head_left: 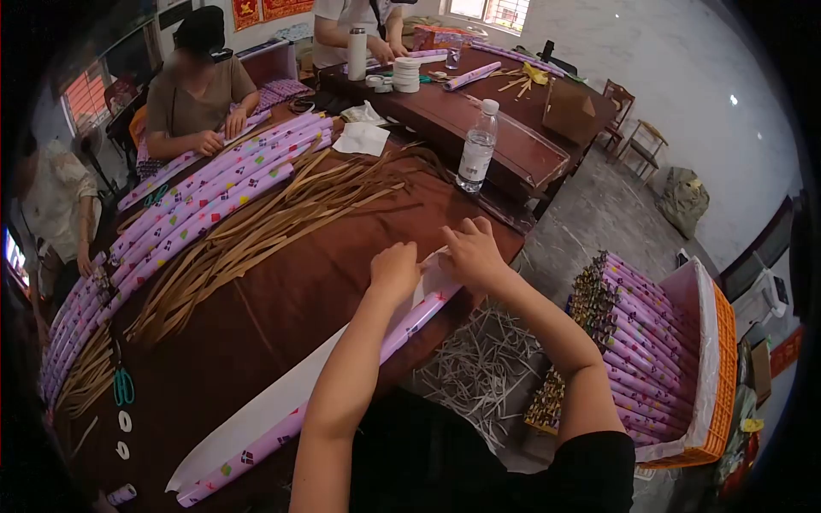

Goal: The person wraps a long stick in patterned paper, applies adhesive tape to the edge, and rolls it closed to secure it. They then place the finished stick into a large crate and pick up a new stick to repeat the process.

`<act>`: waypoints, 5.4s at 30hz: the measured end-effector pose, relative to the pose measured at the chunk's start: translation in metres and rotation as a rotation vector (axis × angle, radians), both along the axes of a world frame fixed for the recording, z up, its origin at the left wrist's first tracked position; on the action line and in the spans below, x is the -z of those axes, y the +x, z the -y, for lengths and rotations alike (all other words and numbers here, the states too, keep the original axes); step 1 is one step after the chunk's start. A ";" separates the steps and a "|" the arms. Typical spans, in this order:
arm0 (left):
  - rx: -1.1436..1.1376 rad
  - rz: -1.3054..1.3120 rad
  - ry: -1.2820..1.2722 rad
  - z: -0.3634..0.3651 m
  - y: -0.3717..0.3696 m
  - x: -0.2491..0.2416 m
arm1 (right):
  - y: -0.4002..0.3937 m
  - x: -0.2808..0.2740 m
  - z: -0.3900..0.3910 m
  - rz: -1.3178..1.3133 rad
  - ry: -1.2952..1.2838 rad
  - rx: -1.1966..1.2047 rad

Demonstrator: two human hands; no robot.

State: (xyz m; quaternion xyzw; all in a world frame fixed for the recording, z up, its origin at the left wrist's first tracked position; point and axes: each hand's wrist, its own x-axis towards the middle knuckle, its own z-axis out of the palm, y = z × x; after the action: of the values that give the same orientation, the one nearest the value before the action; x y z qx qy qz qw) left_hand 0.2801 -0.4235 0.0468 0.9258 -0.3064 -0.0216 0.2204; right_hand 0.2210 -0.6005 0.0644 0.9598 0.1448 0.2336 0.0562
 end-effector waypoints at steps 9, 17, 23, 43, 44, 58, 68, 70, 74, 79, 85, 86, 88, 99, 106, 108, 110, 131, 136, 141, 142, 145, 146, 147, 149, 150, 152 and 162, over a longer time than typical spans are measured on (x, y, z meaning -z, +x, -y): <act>0.026 -0.179 -0.183 0.004 0.005 0.004 | 0.004 0.020 0.022 0.081 0.231 0.030; -0.013 -0.106 -0.243 0.018 -0.003 0.009 | 0.006 0.029 0.021 0.105 0.280 0.051; 0.047 -0.020 -0.359 0.020 0.002 0.025 | 0.015 0.031 0.035 0.039 0.174 -0.136; 0.074 0.183 -0.294 0.024 0.008 0.035 | 0.051 0.024 0.042 -0.163 0.184 -0.498; 0.068 0.166 -0.299 0.025 0.009 0.037 | 0.049 0.027 0.042 -0.123 0.201 -0.514; 0.006 -0.098 -0.340 0.023 0.014 0.027 | 0.035 0.035 0.041 -0.062 0.303 -0.474; -0.035 -0.068 -0.300 0.030 0.016 0.034 | 0.035 0.018 0.043 -0.073 0.073 -0.560; -0.024 -0.072 -0.357 0.030 0.017 0.039 | 0.034 0.013 0.039 -0.079 0.058 -0.576; -0.018 -0.060 -0.336 0.032 0.017 0.041 | 0.035 0.009 0.037 -0.079 0.004 -0.628; -0.046 -0.018 -0.345 0.038 0.017 0.048 | 0.036 0.015 0.043 -0.080 -0.086 -0.625; -0.038 -0.026 -0.342 0.036 0.017 0.044 | 0.035 0.011 0.047 -0.096 -0.069 -0.631; -0.025 -0.036 -0.331 0.036 0.017 0.044 | 0.032 0.012 0.054 -0.083 -0.041 -0.568; -0.018 0.002 -0.355 0.036 0.017 0.047 | 0.028 0.011 0.056 -0.070 -0.009 -0.482; 0.033 0.031 -0.374 0.029 0.010 0.040 | 0.052 0.012 0.047 -0.132 0.092 -0.492; 0.060 -0.011 -0.426 0.028 0.011 0.042 | 0.070 0.025 0.048 -0.152 0.282 -0.419; 0.055 -0.015 -0.423 0.029 0.012 0.043 | 0.061 0.012 0.034 -0.279 0.540 -0.296; 0.044 -0.021 -0.445 0.029 0.011 0.043 | 0.058 0.005 0.028 -0.405 0.796 -0.161; 0.411 -0.945 -1.506 0.014 -0.029 -0.058 | -0.021 0.020 -0.073 -0.389 0.126 -0.925; 0.458 -0.226 -0.435 -0.054 -0.132 -0.086 | -0.004 0.032 -0.062 -0.383 0.038 -0.888; 0.047 0.322 0.159 -0.169 -0.183 -0.015 | -0.015 0.005 -0.061 -0.231 0.130 -0.857; -0.079 0.416 0.230 -0.194 -0.189 0.000 | -0.013 0.006 -0.057 -0.204 0.130 -0.865; -0.230 0.447 0.183 -0.260 -0.214 0.013 | -0.012 0.004 -0.051 -0.206 0.120 -0.868; -0.276 0.440 0.163 -0.278 -0.221 0.016 | -0.010 0.006 -0.049 -0.212 0.136 -0.866; -0.269 0.432 0.173 -0.295 -0.229 0.015 | -0.008 0.008 -0.047 -0.218 0.147 -0.885; -0.324 0.432 0.176 -0.323 -0.241 0.012 | -0.005 0.011 -0.040 -0.228 0.158 -0.901; -0.366 0.415 0.186 -0.334 -0.247 0.012 | -0.005 0.010 -0.039 -0.226 0.135 -0.903; -0.407 0.360 0.177 -0.343 -0.254 0.011 | -0.001 0.010 -0.038 -0.223 0.120 -0.931; -0.317 0.414 0.195 -0.339 -0.244 0.017 | -0.007 -0.006 -0.049 -0.203 -0.116 -0.934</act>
State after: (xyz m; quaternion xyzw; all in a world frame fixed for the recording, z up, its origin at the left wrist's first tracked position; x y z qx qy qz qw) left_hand 0.0360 -0.0844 0.0296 0.9637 -0.1925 0.1736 0.0638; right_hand 0.2137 -0.5517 0.0704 0.8054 0.5780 0.1305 -0.0156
